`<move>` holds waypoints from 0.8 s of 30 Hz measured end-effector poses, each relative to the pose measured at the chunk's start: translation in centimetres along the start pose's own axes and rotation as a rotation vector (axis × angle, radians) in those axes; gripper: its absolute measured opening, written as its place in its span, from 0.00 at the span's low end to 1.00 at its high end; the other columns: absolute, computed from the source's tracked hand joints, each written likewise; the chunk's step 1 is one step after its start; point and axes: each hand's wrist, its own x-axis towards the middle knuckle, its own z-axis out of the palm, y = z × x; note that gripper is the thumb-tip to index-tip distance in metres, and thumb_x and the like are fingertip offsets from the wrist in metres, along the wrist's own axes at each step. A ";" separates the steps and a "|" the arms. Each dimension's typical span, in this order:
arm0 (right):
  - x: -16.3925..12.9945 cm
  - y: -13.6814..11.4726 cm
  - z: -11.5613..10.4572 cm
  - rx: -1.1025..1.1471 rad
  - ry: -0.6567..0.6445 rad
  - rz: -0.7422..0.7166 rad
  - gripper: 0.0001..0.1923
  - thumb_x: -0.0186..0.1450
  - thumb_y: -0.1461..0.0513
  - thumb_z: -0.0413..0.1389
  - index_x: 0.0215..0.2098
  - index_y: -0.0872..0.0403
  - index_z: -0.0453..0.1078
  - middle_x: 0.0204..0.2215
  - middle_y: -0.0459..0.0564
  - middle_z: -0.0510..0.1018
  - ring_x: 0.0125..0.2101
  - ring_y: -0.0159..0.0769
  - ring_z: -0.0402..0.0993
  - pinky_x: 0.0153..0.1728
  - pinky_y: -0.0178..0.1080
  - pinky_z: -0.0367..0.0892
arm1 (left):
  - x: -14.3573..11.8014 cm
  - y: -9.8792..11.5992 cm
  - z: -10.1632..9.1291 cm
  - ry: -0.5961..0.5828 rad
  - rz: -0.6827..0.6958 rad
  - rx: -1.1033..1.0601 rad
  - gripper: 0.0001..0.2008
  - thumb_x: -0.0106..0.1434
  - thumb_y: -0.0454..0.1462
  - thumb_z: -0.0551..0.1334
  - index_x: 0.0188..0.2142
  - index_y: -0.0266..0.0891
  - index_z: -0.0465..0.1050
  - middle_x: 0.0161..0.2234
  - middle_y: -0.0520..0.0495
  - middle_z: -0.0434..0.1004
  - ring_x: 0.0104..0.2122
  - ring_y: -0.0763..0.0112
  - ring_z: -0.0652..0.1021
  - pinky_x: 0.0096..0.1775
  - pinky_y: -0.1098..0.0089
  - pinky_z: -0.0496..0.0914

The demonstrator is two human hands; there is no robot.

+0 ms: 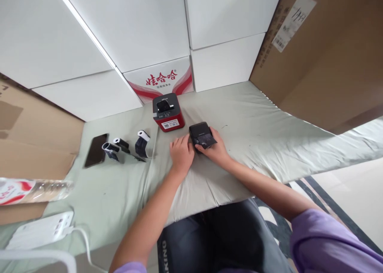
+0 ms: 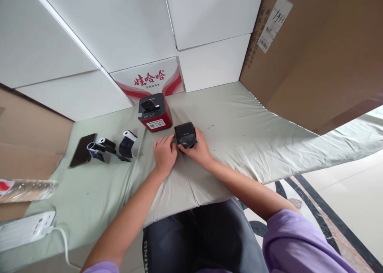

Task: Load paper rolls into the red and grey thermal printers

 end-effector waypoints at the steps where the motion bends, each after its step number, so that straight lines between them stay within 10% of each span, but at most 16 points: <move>1: 0.0 0.0 0.0 0.001 0.004 0.000 0.38 0.56 0.49 0.68 0.60 0.51 0.64 0.55 0.61 0.75 0.57 0.56 0.72 0.60 0.61 0.68 | 0.1 0.0 0.0 0.015 -0.004 -0.028 0.20 0.65 0.30 0.56 0.53 0.41 0.79 0.50 0.39 0.83 0.51 0.50 0.79 0.53 0.53 0.66; 24: 0.1 0.3 0.0 -0.007 0.009 0.058 0.39 0.56 0.47 0.67 0.61 0.52 0.65 0.55 0.62 0.76 0.58 0.58 0.74 0.59 0.61 0.70 | 0.2 -0.6 0.6 0.054 -0.216 -0.561 0.17 0.64 0.29 0.57 0.49 0.41 0.77 0.45 0.42 0.86 0.47 0.60 0.84 0.52 0.60 0.76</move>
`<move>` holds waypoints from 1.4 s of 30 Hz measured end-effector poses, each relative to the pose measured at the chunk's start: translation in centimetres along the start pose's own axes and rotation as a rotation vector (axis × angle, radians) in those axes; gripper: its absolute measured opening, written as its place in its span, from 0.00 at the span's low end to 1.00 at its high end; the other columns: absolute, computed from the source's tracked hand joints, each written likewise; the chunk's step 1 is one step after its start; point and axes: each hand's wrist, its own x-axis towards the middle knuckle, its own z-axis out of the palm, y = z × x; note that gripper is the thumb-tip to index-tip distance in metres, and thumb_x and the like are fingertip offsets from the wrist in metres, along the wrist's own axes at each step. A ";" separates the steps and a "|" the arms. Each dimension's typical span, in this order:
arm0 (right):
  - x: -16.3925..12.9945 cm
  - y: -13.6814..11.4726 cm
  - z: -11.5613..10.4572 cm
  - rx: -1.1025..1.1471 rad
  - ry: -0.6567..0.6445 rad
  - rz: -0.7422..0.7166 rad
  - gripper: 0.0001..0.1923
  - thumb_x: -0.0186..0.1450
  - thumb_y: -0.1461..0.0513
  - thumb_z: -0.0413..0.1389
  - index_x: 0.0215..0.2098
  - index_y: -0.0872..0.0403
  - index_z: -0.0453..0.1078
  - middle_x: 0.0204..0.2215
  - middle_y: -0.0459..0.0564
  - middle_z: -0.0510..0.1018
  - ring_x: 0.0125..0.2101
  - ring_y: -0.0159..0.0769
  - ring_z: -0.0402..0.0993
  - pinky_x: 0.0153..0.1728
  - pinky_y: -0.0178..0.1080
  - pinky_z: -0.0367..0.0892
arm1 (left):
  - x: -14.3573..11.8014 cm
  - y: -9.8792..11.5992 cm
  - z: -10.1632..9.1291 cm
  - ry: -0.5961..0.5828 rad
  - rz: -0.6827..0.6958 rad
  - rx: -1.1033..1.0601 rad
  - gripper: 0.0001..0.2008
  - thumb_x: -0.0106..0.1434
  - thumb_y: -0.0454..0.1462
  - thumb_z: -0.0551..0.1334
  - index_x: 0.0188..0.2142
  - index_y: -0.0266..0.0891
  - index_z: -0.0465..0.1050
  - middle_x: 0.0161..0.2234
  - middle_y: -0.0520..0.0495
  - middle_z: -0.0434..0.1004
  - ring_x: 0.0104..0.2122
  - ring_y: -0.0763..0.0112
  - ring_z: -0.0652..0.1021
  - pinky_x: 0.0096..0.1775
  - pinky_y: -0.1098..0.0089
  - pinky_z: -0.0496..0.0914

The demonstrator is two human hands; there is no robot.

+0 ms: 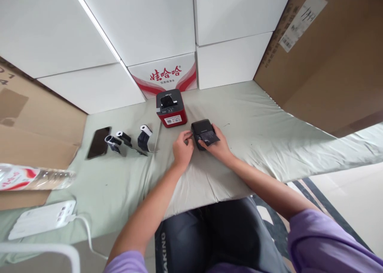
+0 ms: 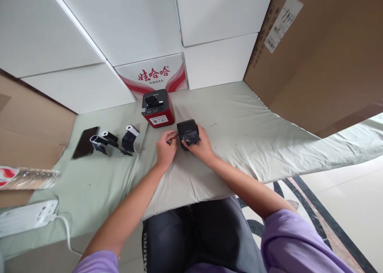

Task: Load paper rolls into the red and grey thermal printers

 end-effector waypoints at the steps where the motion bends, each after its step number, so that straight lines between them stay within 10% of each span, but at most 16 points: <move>1: 0.0 -0.1 0.0 -0.002 -0.003 -0.002 0.38 0.56 0.47 0.67 0.60 0.52 0.66 0.55 0.62 0.77 0.57 0.58 0.74 0.59 0.61 0.70 | 0.0 -0.1 0.0 -0.007 -0.008 0.012 0.18 0.64 0.29 0.57 0.49 0.41 0.78 0.46 0.42 0.86 0.47 0.59 0.84 0.52 0.59 0.75; 18: 0.4 0.0 -0.3 -0.055 -0.041 -0.036 0.37 0.56 0.45 0.67 0.57 0.52 0.67 0.53 0.61 0.78 0.53 0.55 0.76 0.55 0.57 0.72 | 0.5 1.0 -1.0 -0.273 0.174 0.603 0.16 0.67 0.32 0.57 0.46 0.40 0.83 0.39 0.41 0.82 0.39 0.59 0.80 0.41 0.64 0.68; 32: 0.5 -0.8 -0.5 -0.073 -0.050 -0.028 0.34 0.55 0.48 0.67 0.55 0.53 0.67 0.50 0.60 0.78 0.51 0.54 0.75 0.53 0.57 0.72 | 1.3 -0.3 -1.4 -0.046 0.411 0.334 0.14 0.65 0.29 0.57 0.41 0.40 0.82 0.39 0.43 0.83 0.43 0.61 0.81 0.50 0.60 0.73; 42: 0.3 0.2 -0.1 -0.082 -0.036 -0.031 0.40 0.55 0.44 0.66 0.59 0.55 0.65 0.53 0.64 0.77 0.54 0.58 0.74 0.54 0.59 0.71 | 3.2 -1.5 -1.6 -0.149 0.420 0.139 0.32 0.66 0.28 0.54 0.68 0.44 0.66 0.67 0.43 0.69 0.64 0.59 0.73 0.64 0.54 0.69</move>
